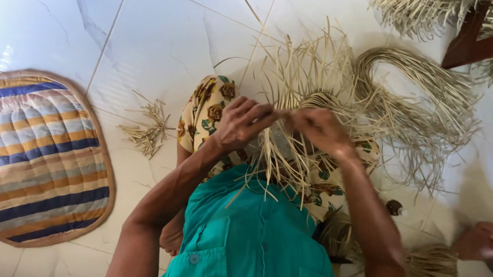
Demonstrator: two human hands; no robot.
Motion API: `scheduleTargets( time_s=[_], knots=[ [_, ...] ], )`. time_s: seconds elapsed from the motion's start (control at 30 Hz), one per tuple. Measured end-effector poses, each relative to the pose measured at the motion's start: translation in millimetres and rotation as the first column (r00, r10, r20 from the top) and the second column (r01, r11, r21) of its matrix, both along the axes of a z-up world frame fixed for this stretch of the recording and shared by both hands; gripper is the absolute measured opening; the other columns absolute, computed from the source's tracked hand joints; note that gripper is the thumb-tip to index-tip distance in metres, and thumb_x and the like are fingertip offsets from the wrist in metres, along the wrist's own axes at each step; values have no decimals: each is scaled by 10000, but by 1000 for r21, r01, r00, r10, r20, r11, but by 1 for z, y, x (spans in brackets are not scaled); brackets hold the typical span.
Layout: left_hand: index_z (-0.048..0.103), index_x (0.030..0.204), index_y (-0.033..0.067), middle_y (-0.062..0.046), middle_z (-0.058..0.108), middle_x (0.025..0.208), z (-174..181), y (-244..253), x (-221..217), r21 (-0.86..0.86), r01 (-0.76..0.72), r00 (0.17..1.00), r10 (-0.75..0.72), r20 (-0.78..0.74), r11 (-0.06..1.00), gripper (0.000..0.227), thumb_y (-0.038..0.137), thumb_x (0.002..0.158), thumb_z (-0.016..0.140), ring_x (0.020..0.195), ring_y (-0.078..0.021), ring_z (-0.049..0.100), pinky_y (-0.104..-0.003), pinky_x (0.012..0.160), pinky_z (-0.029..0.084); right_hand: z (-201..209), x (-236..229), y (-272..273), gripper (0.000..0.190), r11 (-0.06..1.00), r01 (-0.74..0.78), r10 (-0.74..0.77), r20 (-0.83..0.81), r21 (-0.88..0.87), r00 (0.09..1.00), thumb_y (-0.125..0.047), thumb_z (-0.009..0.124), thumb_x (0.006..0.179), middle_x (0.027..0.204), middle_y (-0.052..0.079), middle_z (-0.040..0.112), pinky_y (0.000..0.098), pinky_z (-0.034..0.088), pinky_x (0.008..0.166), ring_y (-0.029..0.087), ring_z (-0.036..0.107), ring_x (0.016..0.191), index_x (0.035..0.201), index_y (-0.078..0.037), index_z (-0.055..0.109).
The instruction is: Weaving dried straw or grass strands to create a circular object, likely a hat or basket base, using a wooden form.
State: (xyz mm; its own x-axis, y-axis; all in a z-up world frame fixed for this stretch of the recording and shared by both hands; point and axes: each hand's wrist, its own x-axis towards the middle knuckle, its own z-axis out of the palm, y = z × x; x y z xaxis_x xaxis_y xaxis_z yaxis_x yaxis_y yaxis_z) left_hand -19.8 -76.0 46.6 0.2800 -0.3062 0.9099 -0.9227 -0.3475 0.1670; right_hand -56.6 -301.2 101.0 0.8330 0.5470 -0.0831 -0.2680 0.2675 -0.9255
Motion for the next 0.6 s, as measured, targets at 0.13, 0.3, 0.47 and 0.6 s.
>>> scheduleTargets(
  time_s=[0.13, 0.3, 0.47, 0.6],
  knots=[
    [691, 865, 95, -83, 611, 840, -26, 26, -3, -34, -60, 985, 53, -164, 998, 165, 99, 935, 542, 605, -204, 541, -304, 574, 459, 0, 3, 25, 261, 705, 89, 25, 150, -704, 988, -179, 526, 969, 714, 150, 649, 354, 499, 479, 216, 650, 581, 1041, 32, 662],
    [709, 905, 95, -70, 650, 818, -2, 51, -28, -156, -287, 721, 106, -684, 945, 83, 66, 888, 634, 684, -252, 645, -317, 629, 517, -18, 7, 17, 141, 533, 263, -56, 276, -804, 959, -196, 677, 878, 724, 104, 676, 324, 522, 545, 200, 672, 675, 971, -101, 724],
    [655, 860, 51, -176, 608, 650, 6, 29, -69, -69, -358, 368, 73, -927, 931, 161, 212, 874, 663, 632, -409, 614, -495, 550, 457, -46, 2, 15, 83, 464, 467, -51, 504, -753, 862, -163, 727, 833, 781, 10, 666, 307, 532, 644, 188, 662, 759, 913, -181, 747],
    [605, 1187, 90, -153, 619, 1047, -23, 9, -43, -35, -160, 597, 68, -799, 987, 319, 182, 884, 638, 1037, -402, 566, -494, 856, 476, -6, 0, 55, 100, 551, 451, -140, 455, -702, 879, -82, 655, 882, 787, 178, 656, 373, 537, 604, 297, 669, 765, 950, -33, 710]
  ],
)
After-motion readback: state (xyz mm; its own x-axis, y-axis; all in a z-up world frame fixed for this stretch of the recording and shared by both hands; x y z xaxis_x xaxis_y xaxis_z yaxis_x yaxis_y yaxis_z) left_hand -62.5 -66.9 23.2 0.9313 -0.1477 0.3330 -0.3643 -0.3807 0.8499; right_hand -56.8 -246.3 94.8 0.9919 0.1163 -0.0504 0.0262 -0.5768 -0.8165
